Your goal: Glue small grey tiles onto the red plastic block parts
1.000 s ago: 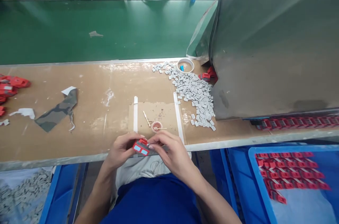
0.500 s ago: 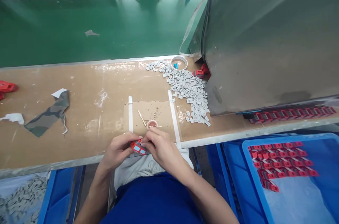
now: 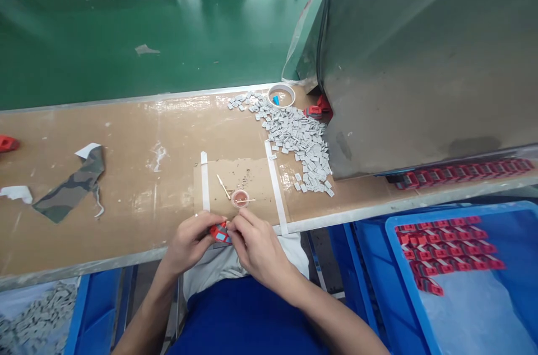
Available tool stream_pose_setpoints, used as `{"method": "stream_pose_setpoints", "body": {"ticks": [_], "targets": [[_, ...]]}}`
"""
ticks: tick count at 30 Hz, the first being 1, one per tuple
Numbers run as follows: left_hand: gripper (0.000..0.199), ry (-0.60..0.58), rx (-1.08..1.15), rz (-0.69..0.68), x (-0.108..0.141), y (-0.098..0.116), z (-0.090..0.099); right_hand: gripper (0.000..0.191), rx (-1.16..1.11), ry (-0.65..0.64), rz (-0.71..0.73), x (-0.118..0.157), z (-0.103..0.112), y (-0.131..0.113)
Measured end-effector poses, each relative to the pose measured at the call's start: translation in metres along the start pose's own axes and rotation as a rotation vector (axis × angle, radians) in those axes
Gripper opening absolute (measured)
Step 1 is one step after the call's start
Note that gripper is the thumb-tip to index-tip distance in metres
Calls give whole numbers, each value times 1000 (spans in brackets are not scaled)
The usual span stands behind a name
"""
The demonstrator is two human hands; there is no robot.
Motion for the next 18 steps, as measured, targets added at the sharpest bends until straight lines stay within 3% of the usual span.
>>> {"method": "stream_pose_setpoints", "body": {"ticks": [8, 13, 18], "targets": [[19, -24, 4, -191, -1, 13, -1, 17, -301, -48, -268, 9, 1, 7], [23, -100, -42, -254, 3, 15, -3, 30, -583, -140, -461, 22, -21, 21], [27, -188, -85, -290, 2, 14, -7, 41, -681, -170, -544, 25, -30, 33]]}}
Point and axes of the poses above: each hand's wrist, its own x-axis away from the middle knuckle, its own z-axis out of the back of the hand, y = z × x, the point moved 6 cm from there along -x, towards the middle knuckle, and after that the axes turned 10 degrees about z, right-handed, at the moved point
